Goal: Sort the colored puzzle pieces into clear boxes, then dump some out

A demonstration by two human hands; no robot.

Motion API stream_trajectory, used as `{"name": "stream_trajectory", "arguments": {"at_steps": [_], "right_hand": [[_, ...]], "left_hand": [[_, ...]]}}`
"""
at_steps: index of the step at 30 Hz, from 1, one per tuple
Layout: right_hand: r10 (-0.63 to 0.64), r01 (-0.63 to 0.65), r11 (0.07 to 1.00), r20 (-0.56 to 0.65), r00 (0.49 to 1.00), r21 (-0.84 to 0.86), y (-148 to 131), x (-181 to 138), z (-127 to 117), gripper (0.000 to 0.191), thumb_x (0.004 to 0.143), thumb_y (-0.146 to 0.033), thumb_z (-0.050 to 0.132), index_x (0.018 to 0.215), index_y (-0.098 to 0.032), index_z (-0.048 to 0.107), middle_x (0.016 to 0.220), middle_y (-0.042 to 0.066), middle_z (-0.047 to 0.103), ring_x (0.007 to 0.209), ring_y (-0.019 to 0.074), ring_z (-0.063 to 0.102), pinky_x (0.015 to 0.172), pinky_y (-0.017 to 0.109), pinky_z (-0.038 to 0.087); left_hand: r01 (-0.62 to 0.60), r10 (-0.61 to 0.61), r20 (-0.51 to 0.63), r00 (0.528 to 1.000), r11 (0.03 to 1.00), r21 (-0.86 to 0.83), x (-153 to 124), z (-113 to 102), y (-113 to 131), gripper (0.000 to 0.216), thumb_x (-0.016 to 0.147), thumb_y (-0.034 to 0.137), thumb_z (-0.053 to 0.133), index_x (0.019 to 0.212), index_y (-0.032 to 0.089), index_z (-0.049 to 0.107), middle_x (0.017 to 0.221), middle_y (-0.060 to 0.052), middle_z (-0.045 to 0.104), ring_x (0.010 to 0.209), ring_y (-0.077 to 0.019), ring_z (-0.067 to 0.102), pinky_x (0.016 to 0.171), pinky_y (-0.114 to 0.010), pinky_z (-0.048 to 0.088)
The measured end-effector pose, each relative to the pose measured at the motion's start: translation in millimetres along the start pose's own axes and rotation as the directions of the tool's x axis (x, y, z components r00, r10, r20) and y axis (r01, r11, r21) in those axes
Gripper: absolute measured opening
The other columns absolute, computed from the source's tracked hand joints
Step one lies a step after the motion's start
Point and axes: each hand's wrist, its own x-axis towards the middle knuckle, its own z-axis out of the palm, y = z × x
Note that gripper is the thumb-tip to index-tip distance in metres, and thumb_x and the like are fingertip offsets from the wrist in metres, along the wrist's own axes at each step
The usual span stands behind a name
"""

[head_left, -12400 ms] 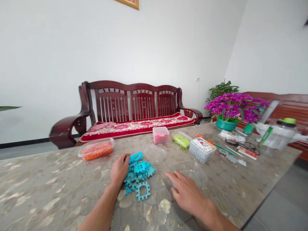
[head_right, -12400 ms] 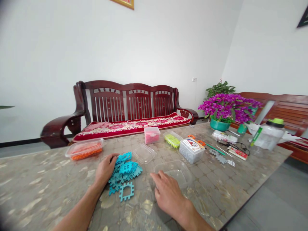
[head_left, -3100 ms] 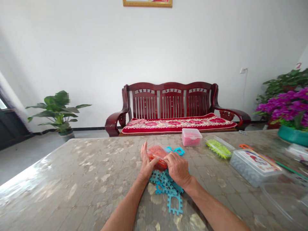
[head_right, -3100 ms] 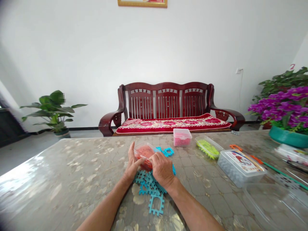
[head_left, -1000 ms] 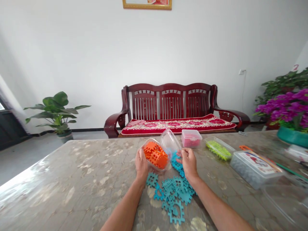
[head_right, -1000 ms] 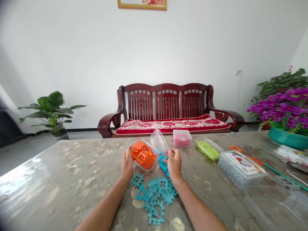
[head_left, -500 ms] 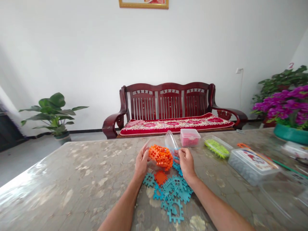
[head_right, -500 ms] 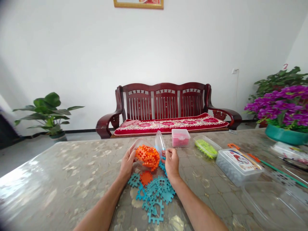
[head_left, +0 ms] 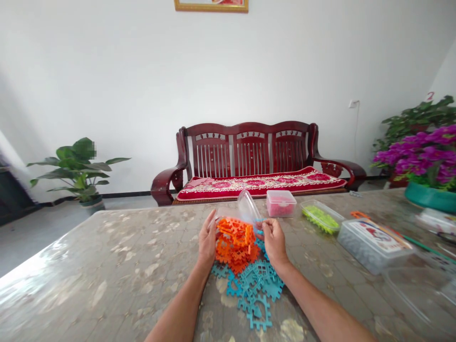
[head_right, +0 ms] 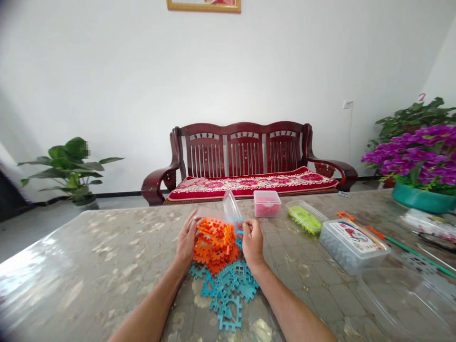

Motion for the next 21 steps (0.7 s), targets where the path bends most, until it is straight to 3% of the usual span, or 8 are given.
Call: {"name": "stream_trajectory", "arguments": {"at_steps": [6,12,21], "right_hand": [[0.021,-0.021,1.0,-0.008,1.0,0.01,-1.4,3.4,-4.0,0.024,0.074,-0.046,0.059,0.084,-0.025,0.052,0.084,0.006,0.073,0.085,0.0263,0.07,0.059,0.036,0.059],[-0.012,0.013,1.0,-0.018,1.0,0.015,-1.6,6.9,-7.1,0.027,0.073,-0.046,0.061,0.086,-0.024,0.052,0.082,0.006,0.071,0.083,0.0265,0.069,0.059,0.037,0.059],[-0.041,0.044,0.998,-0.078,0.996,0.039,-3.7,12.6,-11.1,0.033,0.074,-0.044,0.062,0.097,-0.022,0.054,0.085,0.006,0.069,0.085,0.0261,0.069,0.059,0.035,0.059]], "left_hand": [[-0.1,0.1,-0.025,0.995,0.995,-0.014,-2.8,0.0,-3.7,0.054,0.086,0.05,0.061,0.135,0.029,0.052,0.139,-0.009,0.055,0.117,-0.0236,0.062,0.091,-0.033,0.055],[-0.259,0.25,-0.091,0.964,0.961,-0.1,-1.7,2.4,-0.9,0.046,0.089,0.044,0.059,0.132,0.029,0.053,0.143,-0.009,0.048,0.119,-0.0239,0.06,0.095,-0.038,0.055],[-0.251,0.214,-0.27,0.939,0.962,-0.107,3.3,8.0,11.2,0.041,0.089,0.043,0.056,0.126,0.026,0.048,0.134,-0.011,0.053,0.123,-0.0245,0.057,0.095,-0.04,0.054]]}}
